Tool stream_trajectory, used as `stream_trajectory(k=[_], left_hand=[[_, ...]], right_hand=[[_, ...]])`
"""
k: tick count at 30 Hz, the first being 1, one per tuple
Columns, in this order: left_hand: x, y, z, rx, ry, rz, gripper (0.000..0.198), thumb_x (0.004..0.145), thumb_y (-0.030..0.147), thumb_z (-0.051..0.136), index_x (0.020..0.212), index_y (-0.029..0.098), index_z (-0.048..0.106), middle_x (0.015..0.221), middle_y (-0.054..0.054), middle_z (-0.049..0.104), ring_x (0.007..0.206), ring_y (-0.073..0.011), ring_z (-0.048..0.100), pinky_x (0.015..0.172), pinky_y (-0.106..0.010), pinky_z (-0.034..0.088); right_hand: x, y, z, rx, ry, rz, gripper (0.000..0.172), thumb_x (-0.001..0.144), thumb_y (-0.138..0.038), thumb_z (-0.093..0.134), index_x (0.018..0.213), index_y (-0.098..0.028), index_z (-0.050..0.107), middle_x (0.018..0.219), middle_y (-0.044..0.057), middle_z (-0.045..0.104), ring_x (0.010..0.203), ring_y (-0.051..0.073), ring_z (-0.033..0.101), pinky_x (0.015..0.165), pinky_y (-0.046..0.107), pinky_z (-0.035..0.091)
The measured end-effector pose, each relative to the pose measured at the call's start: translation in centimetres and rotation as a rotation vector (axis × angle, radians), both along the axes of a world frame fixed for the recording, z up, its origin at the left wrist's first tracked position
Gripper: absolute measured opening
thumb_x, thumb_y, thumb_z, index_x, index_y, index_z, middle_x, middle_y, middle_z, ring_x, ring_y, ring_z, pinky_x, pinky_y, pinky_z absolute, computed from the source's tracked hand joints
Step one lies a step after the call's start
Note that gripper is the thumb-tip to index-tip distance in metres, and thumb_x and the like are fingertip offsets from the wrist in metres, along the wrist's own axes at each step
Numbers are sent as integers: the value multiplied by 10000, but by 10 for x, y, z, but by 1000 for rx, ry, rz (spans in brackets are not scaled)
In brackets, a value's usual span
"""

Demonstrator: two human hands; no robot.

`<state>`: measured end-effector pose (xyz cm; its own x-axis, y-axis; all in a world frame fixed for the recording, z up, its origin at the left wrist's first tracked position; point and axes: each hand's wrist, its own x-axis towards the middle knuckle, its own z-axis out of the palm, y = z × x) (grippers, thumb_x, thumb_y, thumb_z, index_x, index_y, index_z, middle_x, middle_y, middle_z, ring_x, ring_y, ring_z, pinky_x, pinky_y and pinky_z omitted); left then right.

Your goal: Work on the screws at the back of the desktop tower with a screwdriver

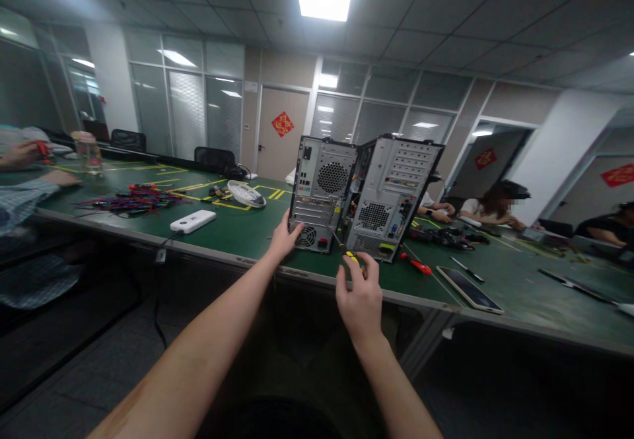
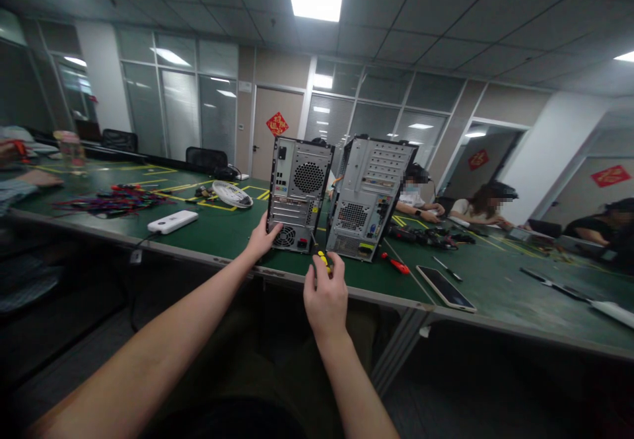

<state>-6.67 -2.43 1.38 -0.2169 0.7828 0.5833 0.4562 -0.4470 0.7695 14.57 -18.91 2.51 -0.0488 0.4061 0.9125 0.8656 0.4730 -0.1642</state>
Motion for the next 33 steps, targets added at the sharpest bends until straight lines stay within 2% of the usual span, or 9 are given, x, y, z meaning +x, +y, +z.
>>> stream_trajectory(k=[2,4,8,13,15,20,22,27,33], left_hand=[[0,0,0,-4,-2,2,727,932,481,614,1566,226,365,1379,-118,653,1264,-289,625,1067,-398,464],[-1,-1,1,-21,-9,2,743,931,489,615,1573,220,355,1383,-125,650,1276,-295,617,1073,-407,461],[-1,-5,4,-33,-18,-10,746,929,487,622,1572,218,359,1388,-127,646,1288,-296,610,1083,-412,456],[-1,-8,6,-30,-23,-15,737,925,485,630,1564,224,373,1387,-125,648,1283,-294,614,1089,-416,453],[-1,-8,6,-34,-25,-12,745,919,493,636,1564,225,375,1383,-127,651,1280,-298,616,1086,-418,455],[-1,-7,6,-38,-23,-13,747,929,480,624,1575,214,360,1395,-133,642,1288,-303,610,1094,-421,448],[0,-7,5,-39,-22,-10,745,929,484,623,1574,219,362,1391,-128,645,1284,-302,613,1093,-424,450],[1,-5,4,-47,-11,8,729,925,469,640,1565,241,377,1381,-107,656,1277,-290,622,1090,-415,458],[-1,-3,4,-53,-12,6,734,928,472,638,1569,237,369,1394,-113,646,1290,-293,613,1090,-415,458]], right_hand=[[2,-3,3,-22,6,19,299,1009,-255,473,1199,-187,694,1253,152,595,1000,224,667,875,378,571],[4,-4,6,-16,0,42,313,1014,-221,455,1234,-188,675,1214,141,630,1066,238,657,927,393,559],[7,-4,6,22,-35,76,276,1019,-187,458,1170,-179,689,1212,127,670,1121,238,645,993,397,529],[3,-4,1,-14,8,23,261,1028,-312,521,1125,-168,716,1036,105,657,862,188,672,757,301,561],[2,-4,1,-9,20,13,265,1027,-313,525,1126,-162,719,1021,106,648,843,185,666,735,297,556],[2,-5,5,23,-37,17,275,1011,-170,476,1132,-180,722,1167,131,658,1068,235,633,941,391,534],[1,-5,7,27,-45,18,282,1002,-148,470,1123,-183,723,1183,132,657,1095,242,620,965,409,525],[-6,-4,5,66,-3,-11,234,1013,-218,507,1089,-172,723,1046,111,641,922,208,651,818,338,552],[-9,1,0,43,24,-57,234,1020,-302,526,1034,-169,718,932,68,588,744,158,612,633,256,492]])
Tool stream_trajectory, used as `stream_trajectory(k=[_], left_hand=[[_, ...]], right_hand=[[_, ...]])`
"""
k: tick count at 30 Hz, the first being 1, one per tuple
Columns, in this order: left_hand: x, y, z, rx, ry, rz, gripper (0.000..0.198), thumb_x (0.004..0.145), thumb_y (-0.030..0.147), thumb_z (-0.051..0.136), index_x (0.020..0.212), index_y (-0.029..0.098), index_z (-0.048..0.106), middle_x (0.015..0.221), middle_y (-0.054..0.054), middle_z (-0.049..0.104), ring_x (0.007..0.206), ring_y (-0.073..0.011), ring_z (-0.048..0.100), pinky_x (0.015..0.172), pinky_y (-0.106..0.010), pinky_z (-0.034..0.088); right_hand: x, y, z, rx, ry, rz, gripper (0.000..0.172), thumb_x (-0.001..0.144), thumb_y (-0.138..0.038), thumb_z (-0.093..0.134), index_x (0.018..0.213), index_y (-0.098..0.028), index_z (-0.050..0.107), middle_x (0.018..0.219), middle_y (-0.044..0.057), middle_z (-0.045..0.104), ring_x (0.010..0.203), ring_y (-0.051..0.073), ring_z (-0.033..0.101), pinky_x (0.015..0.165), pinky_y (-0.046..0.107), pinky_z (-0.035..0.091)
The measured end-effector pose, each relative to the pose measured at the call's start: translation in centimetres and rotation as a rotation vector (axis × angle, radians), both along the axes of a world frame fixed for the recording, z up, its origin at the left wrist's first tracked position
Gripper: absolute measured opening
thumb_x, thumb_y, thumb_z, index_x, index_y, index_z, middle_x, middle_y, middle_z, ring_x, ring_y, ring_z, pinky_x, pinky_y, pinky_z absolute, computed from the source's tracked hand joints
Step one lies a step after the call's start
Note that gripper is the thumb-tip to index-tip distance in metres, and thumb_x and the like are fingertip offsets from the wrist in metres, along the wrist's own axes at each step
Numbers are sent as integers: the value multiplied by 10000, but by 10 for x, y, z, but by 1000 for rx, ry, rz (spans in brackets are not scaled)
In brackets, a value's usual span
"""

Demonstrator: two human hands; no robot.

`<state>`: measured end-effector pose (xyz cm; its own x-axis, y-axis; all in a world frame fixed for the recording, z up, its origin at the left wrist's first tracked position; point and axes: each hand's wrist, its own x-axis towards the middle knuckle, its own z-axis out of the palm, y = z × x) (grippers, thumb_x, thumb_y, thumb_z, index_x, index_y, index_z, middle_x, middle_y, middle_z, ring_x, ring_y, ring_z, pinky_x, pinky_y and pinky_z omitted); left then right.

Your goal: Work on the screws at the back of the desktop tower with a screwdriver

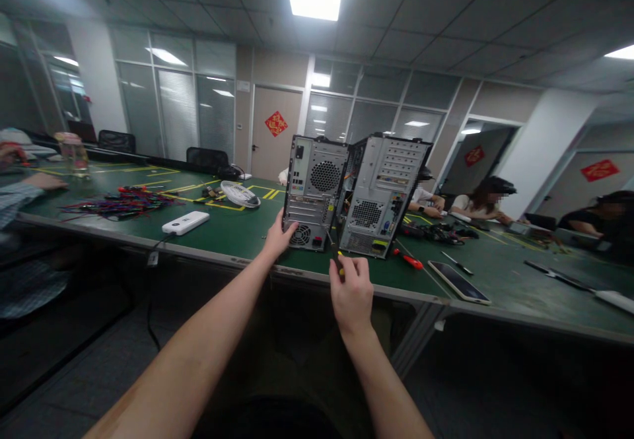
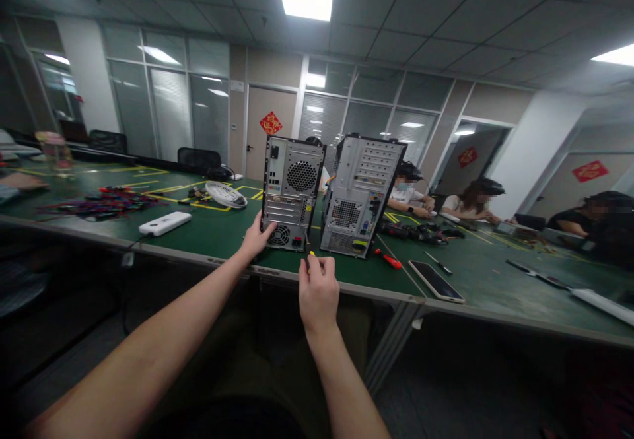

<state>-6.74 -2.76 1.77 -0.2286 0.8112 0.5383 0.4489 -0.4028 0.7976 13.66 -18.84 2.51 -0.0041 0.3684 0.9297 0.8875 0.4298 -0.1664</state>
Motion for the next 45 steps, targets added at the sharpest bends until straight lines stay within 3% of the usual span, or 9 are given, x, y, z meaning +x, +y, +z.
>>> stream_trajectory(k=[4,11,17,22,31,37,45], left_hand=[[0,0,0,6,-5,-7,742,927,472,639,1570,221,367,1395,-121,644,1288,-293,614,1095,-414,454],[0,0,0,24,-19,-7,730,918,481,652,1553,228,395,1380,-118,654,1273,-294,624,1100,-420,451],[0,0,0,14,-14,-4,735,922,463,645,1562,218,379,1382,-117,653,1278,-290,621,1096,-411,454],[1,-1,1,21,-6,-3,718,927,446,639,1561,227,384,1394,-107,646,1290,-284,613,1101,-409,451],[0,-1,1,14,0,-3,711,930,443,630,1561,230,380,1398,-109,643,1292,-283,611,1101,-412,452],[0,-1,1,18,-4,-14,717,927,454,625,1563,242,373,1395,-96,645,1280,-281,615,1100,-417,452],[-5,2,-4,-15,-20,-89,744,917,479,623,1560,219,356,1411,-114,627,1291,-289,605,1109,-439,447]], right_hand=[[2,2,1,-5,-3,-74,251,1019,-324,532,1052,-184,739,922,59,577,709,146,594,612,248,475],[-2,-8,10,-95,-2,56,255,987,-235,526,1150,-172,713,1174,129,599,850,184,652,769,321,555],[-2,-8,8,-119,38,96,267,1003,-279,514,1150,-153,699,995,90,608,788,179,643,718,296,547],[0,-4,5,-77,58,32,261,1010,-327,524,1093,-157,704,934,70,598,739,173,614,669,291,521],[1,-9,16,-91,82,124,264,955,-212,523,1173,-168,665,1143,128,627,983,236,656,834,357,555],[2,-7,12,-93,64,126,253,991,-301,539,1147,-146,664,990,105,644,881,231,658,801,358,557],[5,-7,15,-54,56,118,221,989,-210,498,1093,-186,690,1062,110,639,927,211,660,810,339,555]])
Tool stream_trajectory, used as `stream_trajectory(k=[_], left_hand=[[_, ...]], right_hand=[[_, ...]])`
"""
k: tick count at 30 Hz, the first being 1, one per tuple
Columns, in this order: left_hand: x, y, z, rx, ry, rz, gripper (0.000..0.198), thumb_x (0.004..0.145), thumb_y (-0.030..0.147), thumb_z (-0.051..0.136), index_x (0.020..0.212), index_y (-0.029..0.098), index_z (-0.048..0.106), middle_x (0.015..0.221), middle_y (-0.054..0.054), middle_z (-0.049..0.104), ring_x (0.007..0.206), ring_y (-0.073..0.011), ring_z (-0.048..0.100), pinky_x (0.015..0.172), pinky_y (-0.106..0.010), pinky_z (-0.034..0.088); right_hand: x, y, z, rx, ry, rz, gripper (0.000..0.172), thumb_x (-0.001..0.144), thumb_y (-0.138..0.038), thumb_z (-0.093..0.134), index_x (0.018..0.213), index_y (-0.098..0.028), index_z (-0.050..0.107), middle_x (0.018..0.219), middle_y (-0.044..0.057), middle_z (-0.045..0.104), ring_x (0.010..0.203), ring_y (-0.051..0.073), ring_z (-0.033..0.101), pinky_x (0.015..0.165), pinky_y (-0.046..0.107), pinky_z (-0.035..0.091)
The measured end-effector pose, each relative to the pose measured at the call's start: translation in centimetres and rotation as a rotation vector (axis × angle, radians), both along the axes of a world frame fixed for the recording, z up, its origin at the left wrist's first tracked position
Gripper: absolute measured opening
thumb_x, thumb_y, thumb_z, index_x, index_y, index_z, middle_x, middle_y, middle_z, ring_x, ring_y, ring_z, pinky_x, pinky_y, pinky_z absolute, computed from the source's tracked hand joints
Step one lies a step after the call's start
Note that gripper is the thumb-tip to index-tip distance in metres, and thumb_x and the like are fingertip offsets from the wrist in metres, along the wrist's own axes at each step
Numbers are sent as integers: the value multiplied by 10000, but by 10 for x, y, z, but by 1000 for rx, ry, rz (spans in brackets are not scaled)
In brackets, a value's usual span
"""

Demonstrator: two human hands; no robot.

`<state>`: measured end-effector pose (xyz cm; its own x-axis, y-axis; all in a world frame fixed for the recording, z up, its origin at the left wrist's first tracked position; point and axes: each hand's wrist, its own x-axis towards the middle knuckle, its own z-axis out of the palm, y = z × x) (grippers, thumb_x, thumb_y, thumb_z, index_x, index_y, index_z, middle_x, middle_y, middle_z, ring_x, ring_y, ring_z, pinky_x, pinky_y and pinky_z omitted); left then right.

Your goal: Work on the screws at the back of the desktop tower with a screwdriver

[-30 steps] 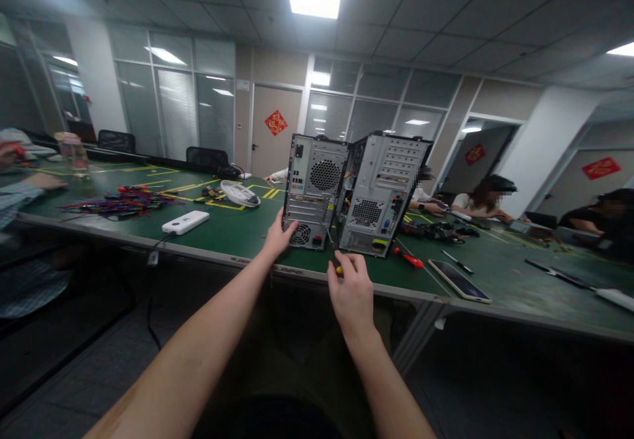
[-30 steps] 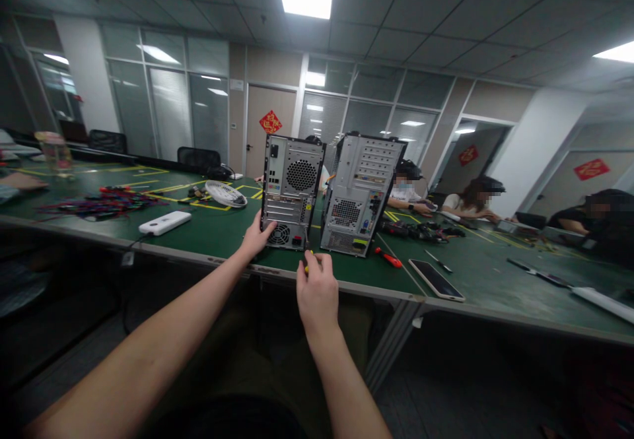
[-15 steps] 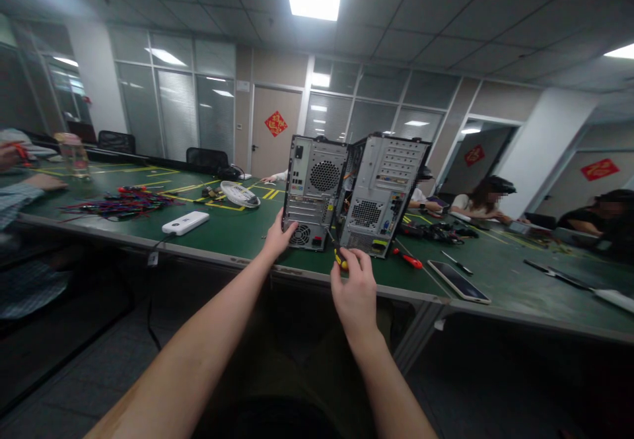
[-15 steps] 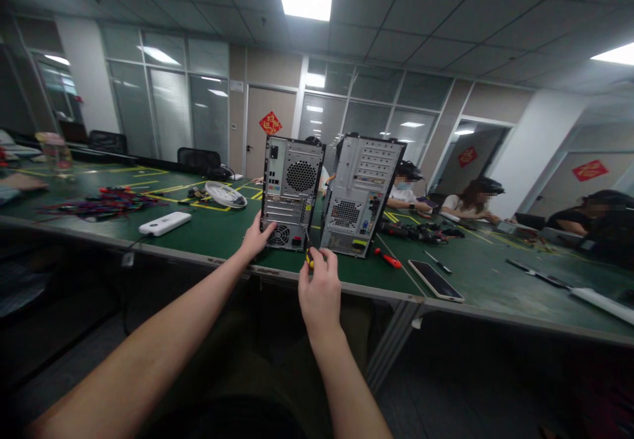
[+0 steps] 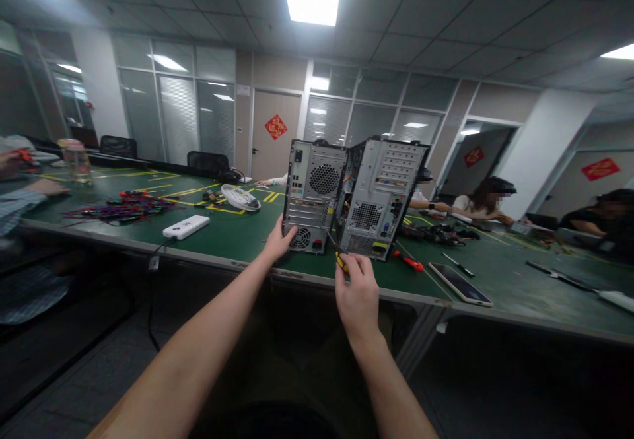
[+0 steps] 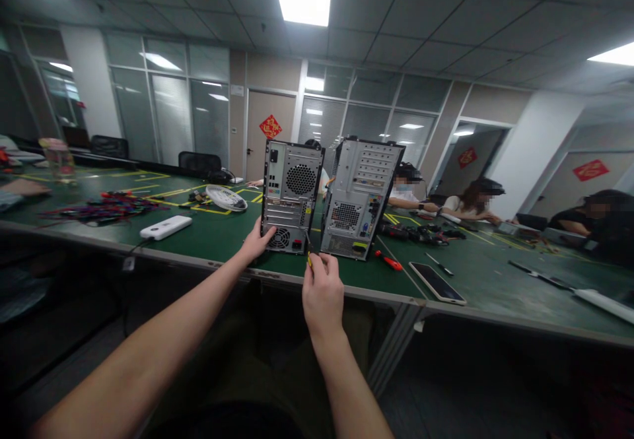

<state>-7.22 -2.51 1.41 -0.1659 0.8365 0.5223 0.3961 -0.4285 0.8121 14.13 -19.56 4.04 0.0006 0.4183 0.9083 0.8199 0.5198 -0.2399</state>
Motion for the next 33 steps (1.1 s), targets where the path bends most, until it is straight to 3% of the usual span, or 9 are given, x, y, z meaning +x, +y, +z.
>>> stream_trajectory(k=[33], left_hand=[[-5,9,-12,5,-94,-110,697,921,405,631,1546,236,370,1426,-90,624,1284,-219,615,1131,-377,426]], right_hand=[[1,3,-5,68,-11,51,218,992,-220,532,1131,-183,695,1037,105,644,945,204,670,839,332,570]])
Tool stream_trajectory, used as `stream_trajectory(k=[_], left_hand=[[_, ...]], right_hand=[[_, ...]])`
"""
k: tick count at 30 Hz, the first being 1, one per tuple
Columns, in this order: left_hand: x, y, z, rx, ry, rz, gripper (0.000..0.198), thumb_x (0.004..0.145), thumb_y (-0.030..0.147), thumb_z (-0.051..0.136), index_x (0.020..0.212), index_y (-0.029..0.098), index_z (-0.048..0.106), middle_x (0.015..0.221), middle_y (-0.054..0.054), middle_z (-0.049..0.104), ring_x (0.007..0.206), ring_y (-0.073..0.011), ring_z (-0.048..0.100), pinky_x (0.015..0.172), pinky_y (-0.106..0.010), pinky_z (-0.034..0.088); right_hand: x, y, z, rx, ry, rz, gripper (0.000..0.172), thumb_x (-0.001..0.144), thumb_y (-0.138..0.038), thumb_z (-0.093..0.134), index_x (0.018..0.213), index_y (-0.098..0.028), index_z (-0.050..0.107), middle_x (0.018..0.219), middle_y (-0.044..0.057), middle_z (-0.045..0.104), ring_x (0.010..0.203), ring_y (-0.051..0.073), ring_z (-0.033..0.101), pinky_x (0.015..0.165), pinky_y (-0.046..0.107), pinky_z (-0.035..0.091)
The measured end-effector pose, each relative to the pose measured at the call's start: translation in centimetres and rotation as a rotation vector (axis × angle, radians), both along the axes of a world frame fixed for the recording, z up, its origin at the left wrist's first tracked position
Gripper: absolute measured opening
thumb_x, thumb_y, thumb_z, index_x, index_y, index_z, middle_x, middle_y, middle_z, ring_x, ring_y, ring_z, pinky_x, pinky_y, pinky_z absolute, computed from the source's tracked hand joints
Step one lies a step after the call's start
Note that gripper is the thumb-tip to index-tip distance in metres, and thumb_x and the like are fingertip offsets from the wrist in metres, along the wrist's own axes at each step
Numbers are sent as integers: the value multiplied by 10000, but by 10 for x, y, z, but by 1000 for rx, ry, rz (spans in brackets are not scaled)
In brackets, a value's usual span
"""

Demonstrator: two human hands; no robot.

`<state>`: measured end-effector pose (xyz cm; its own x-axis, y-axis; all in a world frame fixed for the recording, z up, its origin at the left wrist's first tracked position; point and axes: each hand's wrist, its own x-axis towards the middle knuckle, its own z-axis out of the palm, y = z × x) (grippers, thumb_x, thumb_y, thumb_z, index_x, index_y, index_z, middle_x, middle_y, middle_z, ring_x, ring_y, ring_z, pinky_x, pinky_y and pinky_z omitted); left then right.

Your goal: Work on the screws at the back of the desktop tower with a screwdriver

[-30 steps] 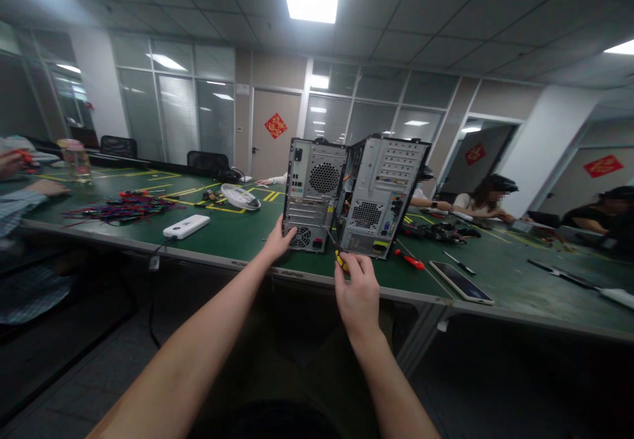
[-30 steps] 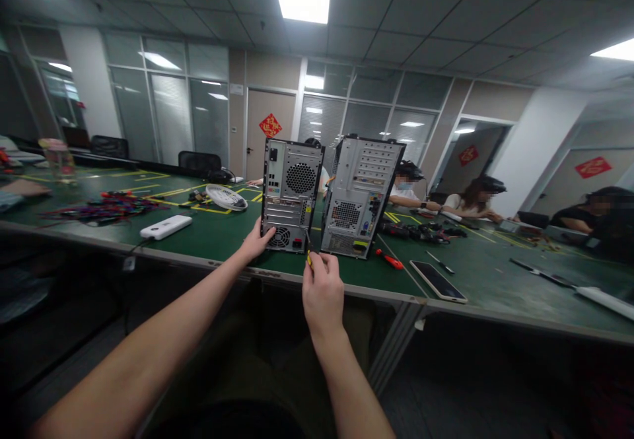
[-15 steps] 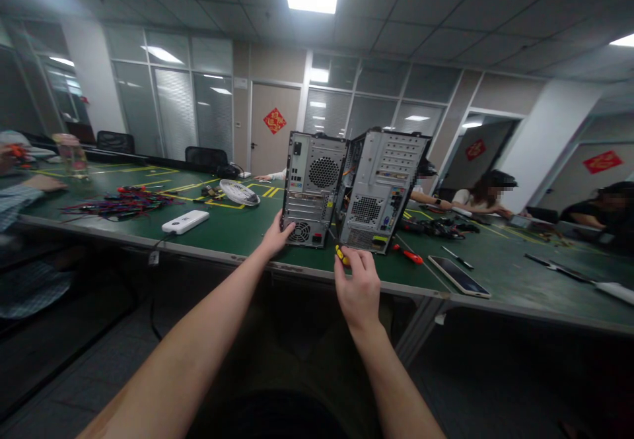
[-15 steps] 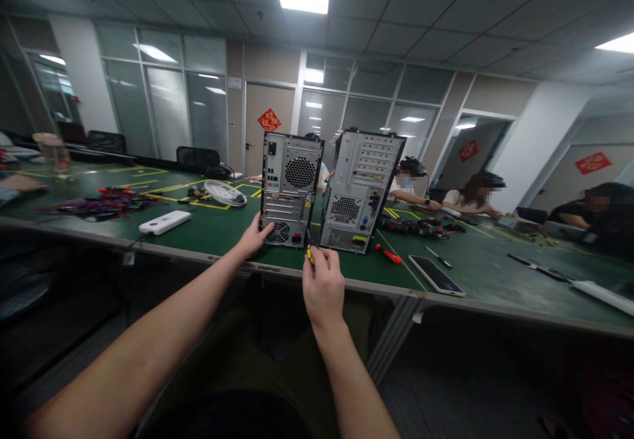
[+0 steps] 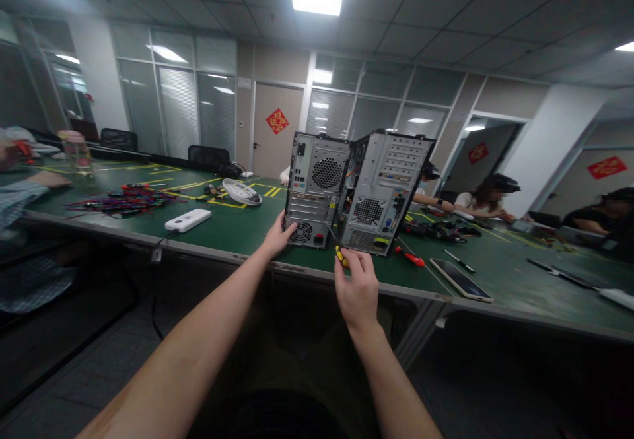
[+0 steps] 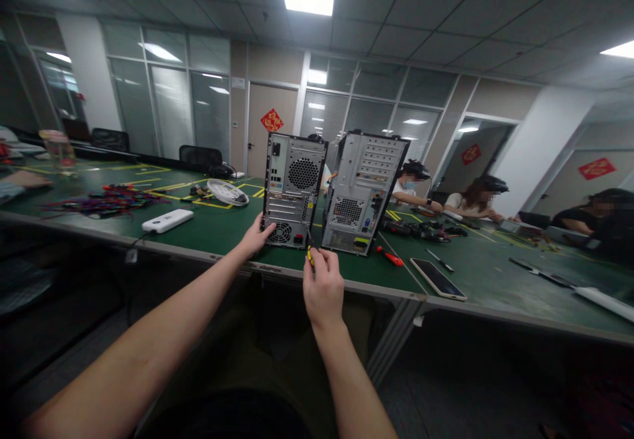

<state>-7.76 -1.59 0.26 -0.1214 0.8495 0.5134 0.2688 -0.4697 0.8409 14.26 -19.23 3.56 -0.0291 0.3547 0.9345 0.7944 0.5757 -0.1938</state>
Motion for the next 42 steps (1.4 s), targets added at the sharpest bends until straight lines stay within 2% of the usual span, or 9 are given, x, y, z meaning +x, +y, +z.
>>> stream_trajectory(k=[21,27,33,39,42], left_hand=[[-1,0,1,-1,-1,6,699,920,395,631,1547,232,370,1441,-95,610,1286,-227,610,1136,-387,423],[-2,2,-1,4,-6,1,706,917,411,644,1547,241,375,1436,-96,613,1274,-227,617,1131,-386,426],[-3,7,-4,14,-22,-22,722,914,404,645,1553,225,360,1438,-103,610,1284,-231,610,1135,-384,421],[-4,10,-6,33,-48,-30,740,897,410,665,1548,212,374,1424,-109,617,1283,-239,608,1142,-385,409],[-4,10,-6,36,-52,-41,751,894,419,668,1550,207,372,1425,-112,616,1286,-241,606,1143,-384,409]], right_hand=[[-1,2,-3,1,-12,-14,234,988,-197,532,1146,-194,705,1084,106,655,964,203,676,861,339,571],[-2,2,-4,4,0,-21,240,988,-225,562,1167,-174,714,1025,106,663,936,212,678,856,348,575],[-3,-1,-2,1,-96,-24,304,998,-140,482,1173,-190,726,1205,142,671,1103,247,648,969,419,547],[-5,-1,-5,-41,-20,-26,244,992,-260,584,1171,-177,726,1022,106,669,877,203,687,809,327,584],[-5,0,-6,-18,-4,-7,247,1002,-250,564,1178,-188,726,1080,118,670,944,213,694,862,340,585]])
